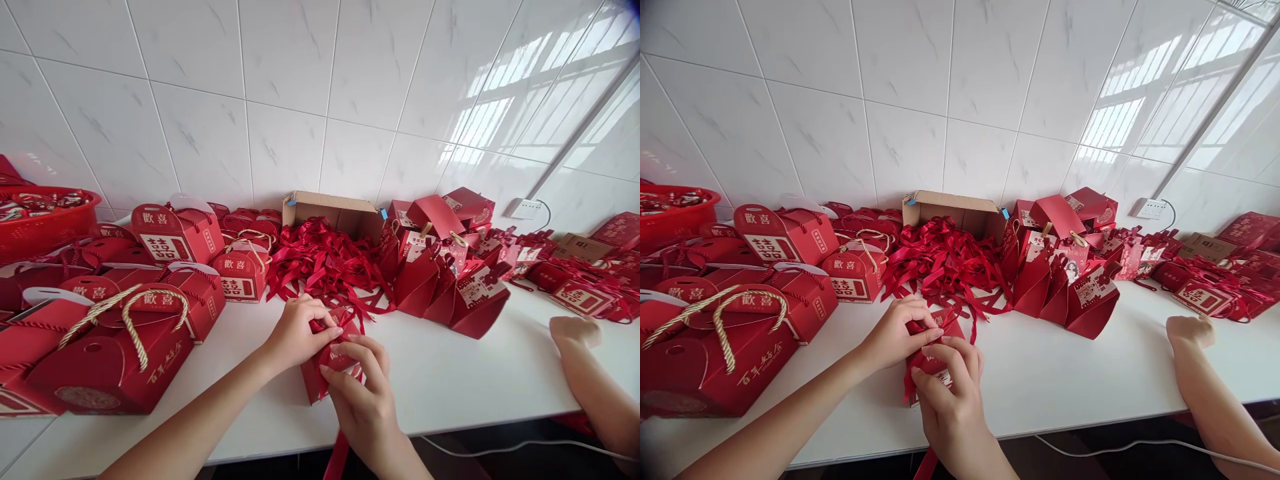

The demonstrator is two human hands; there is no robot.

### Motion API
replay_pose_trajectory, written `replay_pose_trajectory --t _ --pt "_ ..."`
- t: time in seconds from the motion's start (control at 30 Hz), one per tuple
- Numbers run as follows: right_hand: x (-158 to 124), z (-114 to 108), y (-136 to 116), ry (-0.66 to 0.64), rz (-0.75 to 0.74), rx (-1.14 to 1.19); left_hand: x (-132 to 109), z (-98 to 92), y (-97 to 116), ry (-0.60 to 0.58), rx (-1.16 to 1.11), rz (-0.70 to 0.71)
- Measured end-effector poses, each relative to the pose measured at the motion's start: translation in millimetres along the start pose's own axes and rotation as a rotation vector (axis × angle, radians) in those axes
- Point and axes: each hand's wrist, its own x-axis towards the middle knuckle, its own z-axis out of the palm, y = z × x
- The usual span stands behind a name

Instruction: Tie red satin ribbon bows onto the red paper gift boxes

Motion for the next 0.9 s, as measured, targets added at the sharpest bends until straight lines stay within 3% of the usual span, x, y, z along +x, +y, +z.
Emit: replay_pose_trajectory --t 0.6,0.77,0.9 --pt "-12 -10 7 -0.03 -0.041 -0.029 0 1.3 -1 0.003 0.007 -0.003" --pt "-24 -3 11 -0.021 0.233 -0.043 1 1.2 0 -0.01 -0.09 -0.07" --pt "-36 11 11 -0.029 0.451 -0.105 -10 -16.6 12 0.186 -0.127 -0.107"
